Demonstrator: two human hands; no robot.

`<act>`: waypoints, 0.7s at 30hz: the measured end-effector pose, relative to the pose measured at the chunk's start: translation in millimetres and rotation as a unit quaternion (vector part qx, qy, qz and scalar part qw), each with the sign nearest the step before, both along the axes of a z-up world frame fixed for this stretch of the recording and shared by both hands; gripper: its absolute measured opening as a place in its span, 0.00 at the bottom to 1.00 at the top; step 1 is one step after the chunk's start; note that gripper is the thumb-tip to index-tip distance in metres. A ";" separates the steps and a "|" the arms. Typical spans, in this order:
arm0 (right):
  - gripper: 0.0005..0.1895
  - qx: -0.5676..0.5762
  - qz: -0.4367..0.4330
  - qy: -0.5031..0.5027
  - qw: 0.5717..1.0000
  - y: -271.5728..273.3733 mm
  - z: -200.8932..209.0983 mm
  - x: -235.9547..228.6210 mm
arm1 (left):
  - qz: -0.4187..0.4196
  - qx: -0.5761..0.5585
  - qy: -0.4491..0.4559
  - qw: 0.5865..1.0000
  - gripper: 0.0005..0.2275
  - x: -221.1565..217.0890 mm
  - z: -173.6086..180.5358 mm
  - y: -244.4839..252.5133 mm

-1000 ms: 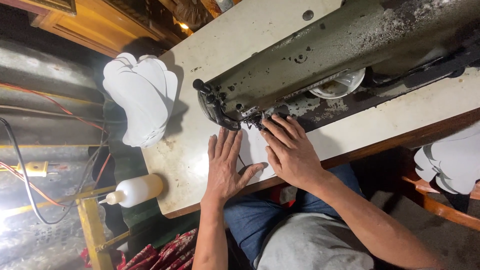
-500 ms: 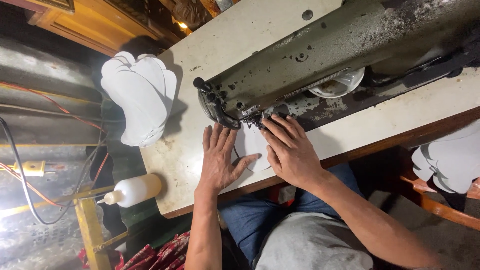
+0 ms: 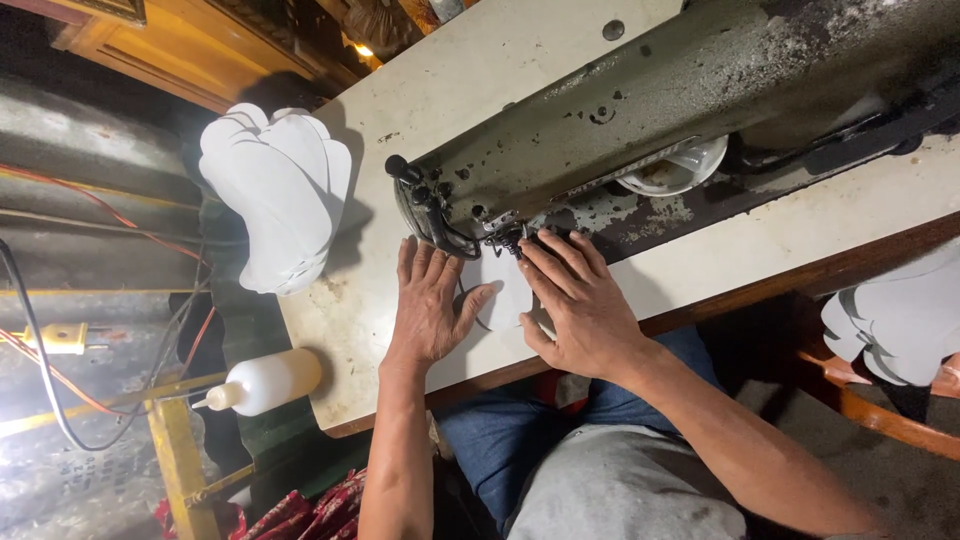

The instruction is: Sewing shoe insole components together using an industrial sewing machine

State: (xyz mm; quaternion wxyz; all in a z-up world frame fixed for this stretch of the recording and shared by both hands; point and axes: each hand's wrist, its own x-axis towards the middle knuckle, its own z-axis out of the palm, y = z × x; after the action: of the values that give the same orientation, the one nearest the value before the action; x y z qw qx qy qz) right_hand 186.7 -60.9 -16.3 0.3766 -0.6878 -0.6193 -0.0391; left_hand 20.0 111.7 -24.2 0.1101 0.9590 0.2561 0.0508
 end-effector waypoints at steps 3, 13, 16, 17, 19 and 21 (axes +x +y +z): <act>0.29 -0.005 0.007 -0.001 1.000 -0.5 -1.5 0.4 | -0.005 -0.003 0.004 1.000 0.34 -7.2 -24.7 10.9; 0.27 -0.020 -0.008 -0.006 1.000 3.2 -6.5 -0.4 | -0.007 0.015 -0.009 1.000 0.30 2.3 -7.2 10.7; 0.26 -0.019 -0.014 -0.004 1.000 3.6 -7.6 -1.8 | -0.006 0.019 -0.021 1.000 0.27 -2.9 -18.0 14.5; 0.26 -0.017 -0.019 -0.007 1.000 4.0 -8.6 -2.0 | -0.008 0.020 -0.027 0.999 0.26 -3.8 -20.9 16.1; 0.25 -0.011 -0.024 -0.011 1.000 5.0 -9.1 -2.2 | -0.008 0.015 -0.026 1.000 0.27 -10.1 -36.4 21.3; 0.25 -0.005 -0.028 -0.015 0.999 6.6 -9.8 -2.4 | -0.006 0.010 -0.025 1.000 0.27 -9.3 -33.7 21.2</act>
State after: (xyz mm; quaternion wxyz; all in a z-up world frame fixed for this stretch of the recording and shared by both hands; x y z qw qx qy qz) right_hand 184.3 -54.3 -26.1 0.3624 -0.7061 -0.6058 -0.0567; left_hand 10.7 132.9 -57.9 0.1070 0.9600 0.2470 0.0770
